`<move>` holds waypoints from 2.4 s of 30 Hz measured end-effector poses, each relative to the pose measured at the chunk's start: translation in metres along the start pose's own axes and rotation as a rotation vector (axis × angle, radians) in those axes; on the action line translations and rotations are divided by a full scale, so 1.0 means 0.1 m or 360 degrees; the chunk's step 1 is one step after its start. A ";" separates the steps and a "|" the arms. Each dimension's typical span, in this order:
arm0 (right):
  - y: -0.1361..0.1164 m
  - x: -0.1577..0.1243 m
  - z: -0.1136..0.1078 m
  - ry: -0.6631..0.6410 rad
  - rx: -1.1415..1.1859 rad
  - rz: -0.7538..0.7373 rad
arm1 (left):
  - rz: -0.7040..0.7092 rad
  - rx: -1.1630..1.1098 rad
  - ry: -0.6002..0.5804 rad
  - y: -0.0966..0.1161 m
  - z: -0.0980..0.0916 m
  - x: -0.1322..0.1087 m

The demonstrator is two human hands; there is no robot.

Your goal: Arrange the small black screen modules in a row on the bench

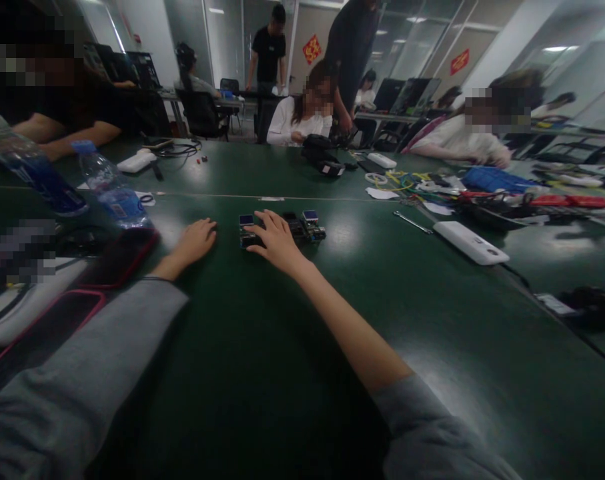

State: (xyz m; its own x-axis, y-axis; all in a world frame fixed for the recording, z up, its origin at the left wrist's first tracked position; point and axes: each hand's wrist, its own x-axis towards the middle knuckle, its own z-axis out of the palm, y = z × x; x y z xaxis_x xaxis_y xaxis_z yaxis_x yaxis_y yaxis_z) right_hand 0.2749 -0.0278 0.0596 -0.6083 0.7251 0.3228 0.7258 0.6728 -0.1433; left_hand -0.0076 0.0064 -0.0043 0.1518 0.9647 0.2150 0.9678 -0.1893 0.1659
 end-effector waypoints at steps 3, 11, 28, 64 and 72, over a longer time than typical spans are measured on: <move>0.02 -0.02 0.12 0.0051 -0.0019 0.0043 | 0.0003 -0.0007 0.0002 0.00 0.00 0.00; 0.01 -0.03 0.16 0.0124 0.0019 0.0133 | -0.0011 -0.0022 0.0018 0.01 0.00 -0.01; 0.68 -0.03 0.00 -0.0212 0.0010 0.0113 | 0.0011 -0.0031 0.0033 -0.01 0.00 -0.02; 1.00 -0.14 -0.33 -0.0088 -0.0077 0.0258 | -0.0017 -0.0006 -0.0011 -0.01 0.00 0.00; 0.15 -0.01 -0.09 -0.0064 -0.0051 -0.0021 | 0.0000 -0.0015 0.0009 -0.02 0.02 0.00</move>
State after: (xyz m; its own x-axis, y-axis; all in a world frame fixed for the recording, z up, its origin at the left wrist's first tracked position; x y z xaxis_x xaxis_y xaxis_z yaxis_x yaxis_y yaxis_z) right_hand 0.2889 -0.0197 0.0656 -0.6300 0.7218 0.2866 0.7271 0.6779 -0.1088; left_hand -0.0094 0.0075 -0.0065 0.1506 0.9637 0.2205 0.9658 -0.1910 0.1751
